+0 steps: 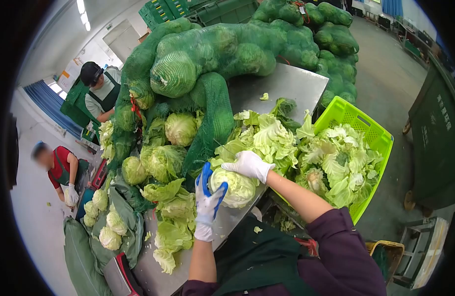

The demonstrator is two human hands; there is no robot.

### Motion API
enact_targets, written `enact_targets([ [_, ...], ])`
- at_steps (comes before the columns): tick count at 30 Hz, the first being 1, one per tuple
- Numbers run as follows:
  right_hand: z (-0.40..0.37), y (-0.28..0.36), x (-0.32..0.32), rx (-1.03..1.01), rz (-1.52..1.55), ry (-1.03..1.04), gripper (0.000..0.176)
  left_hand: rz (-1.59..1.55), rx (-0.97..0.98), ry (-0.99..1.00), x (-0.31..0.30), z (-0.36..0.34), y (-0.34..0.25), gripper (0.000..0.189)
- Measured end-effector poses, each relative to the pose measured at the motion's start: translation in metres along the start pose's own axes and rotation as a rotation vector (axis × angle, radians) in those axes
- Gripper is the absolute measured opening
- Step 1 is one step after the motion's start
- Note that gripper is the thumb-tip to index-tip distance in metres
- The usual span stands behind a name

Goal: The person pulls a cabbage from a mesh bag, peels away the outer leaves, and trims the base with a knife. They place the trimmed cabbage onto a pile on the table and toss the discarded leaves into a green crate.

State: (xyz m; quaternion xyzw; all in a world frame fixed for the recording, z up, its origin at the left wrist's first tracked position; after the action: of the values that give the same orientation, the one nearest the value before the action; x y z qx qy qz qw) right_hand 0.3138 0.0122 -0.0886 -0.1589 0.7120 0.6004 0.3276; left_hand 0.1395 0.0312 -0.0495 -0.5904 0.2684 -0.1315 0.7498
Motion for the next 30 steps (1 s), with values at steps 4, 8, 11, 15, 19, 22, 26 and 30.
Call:
enact_targets([
  [4,-0.002,0.012,-0.006,-0.039,-0.051,-0.007,0.065,-0.334,-0.124,-0.008,0.012,0.013,0.044,0.077],
  [8,0.005,0.006,-0.002,-0.053,-0.202,-0.116,0.045,-0.141,-0.084,0.063,0.014,0.008,0.047,0.075],
  [11,0.022,-0.055,-0.021,0.084,-0.280,-0.183,0.036,0.298,0.191,0.058,0.011,-0.012,0.005,0.074],
  [15,0.005,-0.102,-0.073,0.298,-0.282,-0.456,0.031,0.038,0.085,0.030,0.001,-0.028,0.028,0.089],
  [19,-0.001,-0.052,-0.085,0.123,-0.114,-0.492,0.051,-0.279,-0.098,-0.001,0.000,-0.029,0.041,0.088],
  [22,-0.010,0.013,-0.032,-0.071,-0.045,-0.107,0.068,0.075,0.069,0.059,0.011,-0.025,0.016,0.083],
  [26,0.005,-0.018,0.007,0.002,-0.230,0.083,0.052,0.336,0.190,0.068,0.021,-0.033,-0.008,0.082],
  [30,0.015,-0.071,-0.022,0.065,-0.411,-0.252,0.028,0.090,0.151,0.061,0.005,-0.032,0.014,0.081],
])
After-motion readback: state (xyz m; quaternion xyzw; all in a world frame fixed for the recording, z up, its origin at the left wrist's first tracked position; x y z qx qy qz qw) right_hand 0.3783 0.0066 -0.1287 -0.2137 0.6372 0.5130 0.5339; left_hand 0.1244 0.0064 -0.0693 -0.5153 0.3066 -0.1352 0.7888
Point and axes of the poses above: each hand's wrist, its own z-axis towards the middle knuckle, its own x-axis out of the palm, y = z × x, the point moved 9 cm from there along z, towards the middle knuckle, and after that the axes turned 1 degree about -x, right-handed, at the moved point
